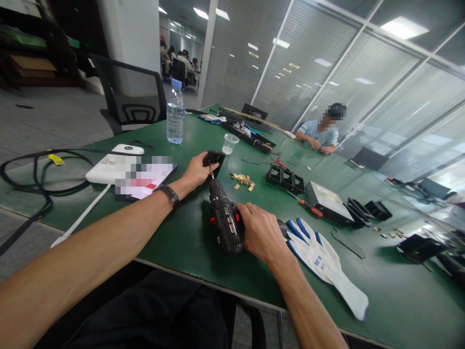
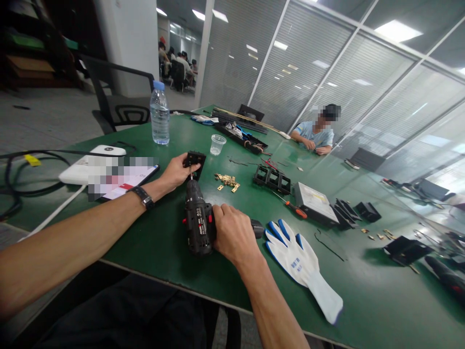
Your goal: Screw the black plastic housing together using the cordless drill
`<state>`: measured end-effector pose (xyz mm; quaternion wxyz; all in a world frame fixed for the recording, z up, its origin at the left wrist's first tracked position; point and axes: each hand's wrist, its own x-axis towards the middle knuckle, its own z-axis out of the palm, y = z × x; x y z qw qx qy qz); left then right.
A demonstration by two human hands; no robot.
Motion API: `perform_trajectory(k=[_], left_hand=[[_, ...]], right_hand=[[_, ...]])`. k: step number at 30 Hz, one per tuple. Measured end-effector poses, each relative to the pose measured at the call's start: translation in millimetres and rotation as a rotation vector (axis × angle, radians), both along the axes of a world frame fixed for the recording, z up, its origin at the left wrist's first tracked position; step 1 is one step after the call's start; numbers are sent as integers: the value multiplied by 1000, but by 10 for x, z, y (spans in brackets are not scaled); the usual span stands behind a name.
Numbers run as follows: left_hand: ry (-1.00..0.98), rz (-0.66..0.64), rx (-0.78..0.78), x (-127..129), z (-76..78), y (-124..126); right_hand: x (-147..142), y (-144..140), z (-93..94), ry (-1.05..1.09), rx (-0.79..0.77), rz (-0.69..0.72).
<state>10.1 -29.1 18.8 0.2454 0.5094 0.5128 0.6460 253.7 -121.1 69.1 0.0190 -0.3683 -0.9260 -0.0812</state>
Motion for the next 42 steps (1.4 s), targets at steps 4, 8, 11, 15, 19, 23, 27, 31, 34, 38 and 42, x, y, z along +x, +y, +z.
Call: perform_trajectory(k=[4, 8, 11, 15, 19, 23, 27, 31, 34, 38, 42], left_hand=[[-4, -15, -18, -1, -2, 1], [3, -24, -27, -9, -11, 13], [9, -22, -13, -16, -25, 25], [28, -21, -3, -21, -44, 36], [32, -16, 8, -18, -53, 40], [19, -6, 7, -13, -57, 43], [32, 1, 6, -11, -51, 35], [45, 2, 3, -12, -49, 28], [51, 10, 7, -16, -56, 34], [50, 3, 6, -19, -56, 37], [52, 4, 9, -14, -44, 29]], right_hand=[[1, 9, -26, -10, 19, -11], [-2, 8, -35, -34, 31, -18], [-7, -3, -31, -54, 36, -25], [-8, -13, -36, -61, 55, -19], [-5, -11, -49, -74, 62, -28], [-11, -17, -41, -93, 49, -48], [-17, -29, -27, -74, 45, -42], [-17, -29, -33, -53, 52, -34], [-12, -23, -49, -53, 66, -37], [-3, -16, -66, -54, 81, -25], [-3, -20, -58, -61, 77, -31]])
